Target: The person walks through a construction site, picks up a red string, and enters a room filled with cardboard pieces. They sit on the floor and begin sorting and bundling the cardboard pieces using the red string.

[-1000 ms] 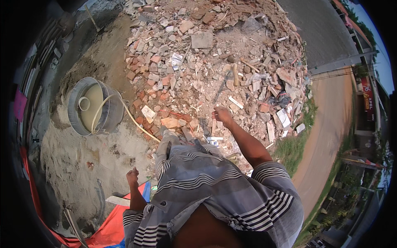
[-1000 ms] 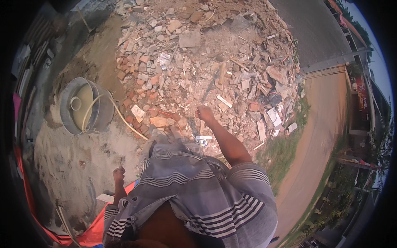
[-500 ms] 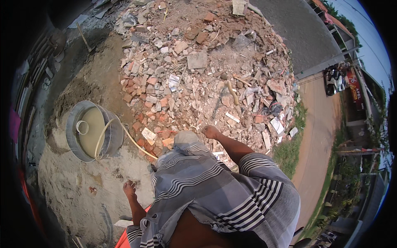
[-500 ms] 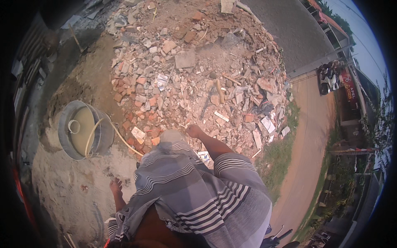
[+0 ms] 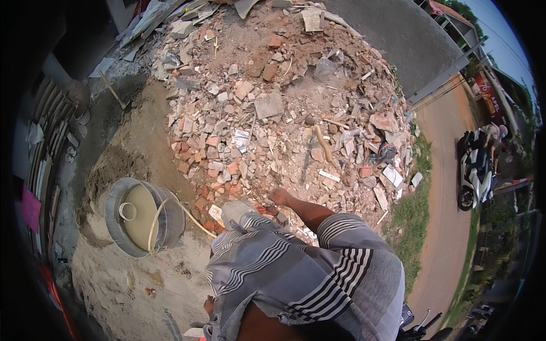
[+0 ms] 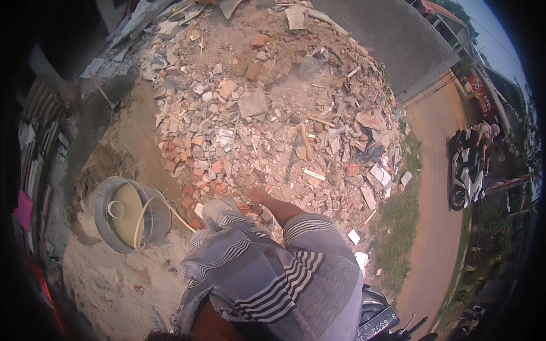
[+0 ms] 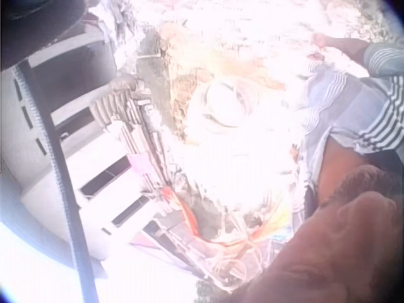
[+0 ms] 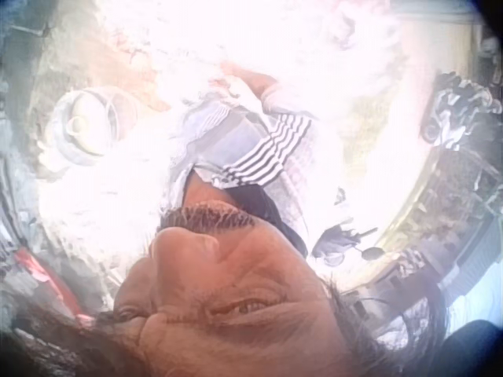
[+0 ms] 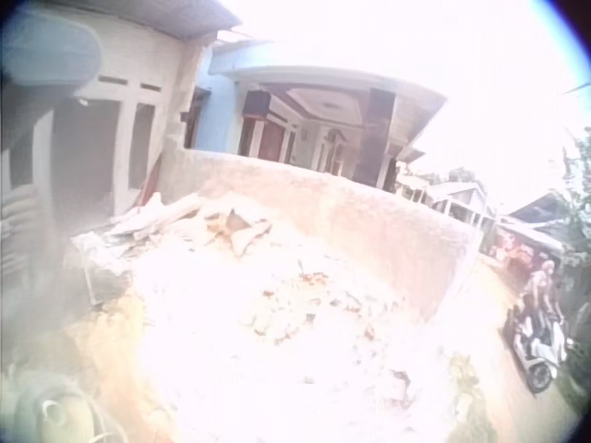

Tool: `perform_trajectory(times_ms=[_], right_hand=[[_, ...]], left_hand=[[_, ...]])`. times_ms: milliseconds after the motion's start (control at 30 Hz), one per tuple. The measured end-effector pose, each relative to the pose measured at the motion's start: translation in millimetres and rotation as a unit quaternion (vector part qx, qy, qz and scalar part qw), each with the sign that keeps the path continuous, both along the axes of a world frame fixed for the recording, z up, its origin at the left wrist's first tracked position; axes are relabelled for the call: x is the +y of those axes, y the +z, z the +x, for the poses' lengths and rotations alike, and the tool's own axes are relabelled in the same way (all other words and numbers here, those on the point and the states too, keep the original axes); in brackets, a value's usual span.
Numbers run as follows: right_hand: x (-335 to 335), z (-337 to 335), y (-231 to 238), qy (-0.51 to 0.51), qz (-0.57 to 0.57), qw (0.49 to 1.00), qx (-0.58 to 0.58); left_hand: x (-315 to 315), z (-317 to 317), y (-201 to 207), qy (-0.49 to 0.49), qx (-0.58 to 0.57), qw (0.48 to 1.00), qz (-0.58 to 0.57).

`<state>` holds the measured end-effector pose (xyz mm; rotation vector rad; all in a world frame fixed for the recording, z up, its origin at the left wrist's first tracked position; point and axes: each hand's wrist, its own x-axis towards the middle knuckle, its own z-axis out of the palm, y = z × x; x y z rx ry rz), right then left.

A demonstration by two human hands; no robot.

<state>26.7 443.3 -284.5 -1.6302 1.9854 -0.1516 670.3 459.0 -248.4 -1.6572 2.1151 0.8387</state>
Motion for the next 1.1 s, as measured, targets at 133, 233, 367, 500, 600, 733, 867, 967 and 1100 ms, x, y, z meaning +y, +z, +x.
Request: perform_trajectory(times_ms=[133, 233, 367, 500, 600, 733, 867, 967, 1100], right_hand=[[1.6, 37.9, -9.5, -0.022, 0.112, 0.993, -0.002], [4.5, 52.1, -24.3, -0.143, 0.158, 0.974, -0.073], [2.7, 45.9, -40.1, -0.024, 0.058, 0.997, -0.044], [-4.1, 18.7, -33.8, -0.039, 0.143, 0.989, -0.007], [-1.3, -2.3, -20.3, 0.014, 0.034, 0.996, 0.087], [16.3, -13.8, -10.1, -0.054, -0.030, 0.995, 0.080], [46.8, 12.3, -6.3, -0.369, 0.022, 0.895, -0.249], [74.9, 42.7, 6.6, -0.420, 0.121, 0.855, -0.277], [109.7, 59.2, 37.3, -0.278, 0.126, 0.932, -0.196]], left_hand=[[-18.0, 40.3, 9.4, 0.185, 0.069, 0.980, 0.033], [-52.3, 54.9, 19.5, 0.572, 0.291, 0.751, 0.157], [-117.4, 56.7, 41.0, 0.521, 0.300, 0.784, 0.154], [-157.9, 22.6, 51.8, 0.557, 0.250, 0.791, 0.030], [-172.1, -8.5, 57.6, 0.514, 0.273, 0.811, 0.057], [-162.3, -39.5, 50.3, 0.486, 0.302, 0.811, 0.122], [-126.1, -34.1, 37.8, 0.500, 0.267, 0.813, 0.133], [-98.3, -22.8, 33.5, 0.514, 0.295, 0.792, 0.146], [-57.5, -20.9, 30.4, 0.563, 0.259, 0.773, 0.133]])
